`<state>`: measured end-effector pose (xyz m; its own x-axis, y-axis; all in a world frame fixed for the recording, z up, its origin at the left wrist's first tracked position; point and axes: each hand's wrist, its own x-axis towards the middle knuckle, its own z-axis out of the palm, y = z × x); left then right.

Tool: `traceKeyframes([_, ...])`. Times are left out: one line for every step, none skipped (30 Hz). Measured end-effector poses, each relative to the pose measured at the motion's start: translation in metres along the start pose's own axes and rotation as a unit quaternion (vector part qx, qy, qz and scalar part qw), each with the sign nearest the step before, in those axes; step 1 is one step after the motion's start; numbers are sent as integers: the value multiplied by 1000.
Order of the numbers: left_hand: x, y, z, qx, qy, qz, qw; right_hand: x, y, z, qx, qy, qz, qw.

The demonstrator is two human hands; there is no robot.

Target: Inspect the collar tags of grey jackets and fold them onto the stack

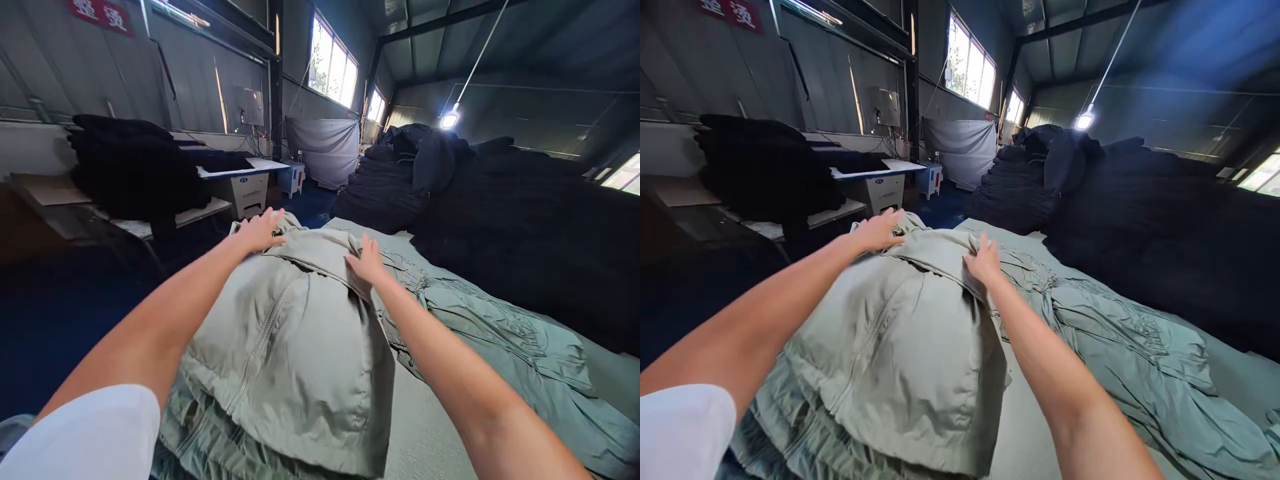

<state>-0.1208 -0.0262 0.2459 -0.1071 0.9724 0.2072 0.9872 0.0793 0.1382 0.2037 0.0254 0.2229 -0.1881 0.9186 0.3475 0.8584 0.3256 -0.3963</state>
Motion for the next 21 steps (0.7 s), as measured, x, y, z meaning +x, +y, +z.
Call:
traceKeyframes([6,2,21,12,-22,17,1000,-6,-3,14,-43,-32,10,999])
traceKeyframes([10,3,42,16,-36,26,999,-12,-6,26,-71,-62,24,995])
traceKeyframes([13,5,63,12,-43,28,999,-17,-8,37,-85,-88,35,992])
traceKeyframes([16,8,84,3,-47,25,999,-20,-8,48,-92,-111,39,989])
traceKeyframes([17,11,103,-8,-50,18,999,-22,-5,57,-92,-132,48,986])
traceKeyframes([17,13,120,-18,-50,10,999,-23,-1,66,-89,-151,61,983])
traceKeyframes([17,16,136,-24,-48,4,999,-24,4,74,-84,-166,76,980])
traceKeyframes([17,18,149,-26,-42,2,999,-24,10,82,-79,-177,88,977])
traceKeyframes([16,19,160,-26,-32,3,999,-25,15,88,-75,-183,96,976])
traceKeyframes([16,20,168,-24,-21,3,999,-25,21,95,-73,-183,102,975])
traceKeyframes([15,20,175,-22,-7,3,1000,-26,25,101,-72,-179,104,976])
traceKeyframes([14,20,181,-20,8,3,1000,-27,28,106,-70,-175,105,976])
traceKeyframes([14,19,185,-18,24,2,1000,-28,31,110,-67,-171,103,978])
traceKeyframes([13,18,187,-18,36,1,999,-29,32,115,-61,-167,101,979])
traceKeyframes([11,18,189,-18,46,1,999,-30,33,118,-54,-163,98,980])
traceKeyframes([10,18,190,-17,52,1,999,-31,33,121,-44,-160,95,982])
traceKeyframes([9,19,189,-15,54,2,998,-32,33,122,-31,-157,94,983])
traceKeyframes([7,21,186,-12,51,2,999,-32,34,123,-15,-155,95,983])
traceKeyframes([6,24,182,-8,42,0,999,-32,35,122,5,-154,97,983])
traceKeyframes([5,27,176,-4,27,-3,1000,-33,39,120,29,-158,96,982])
traceKeyframes([4,30,169,-1,6,-7,1000,-34,44,118,59,-165,91,980])
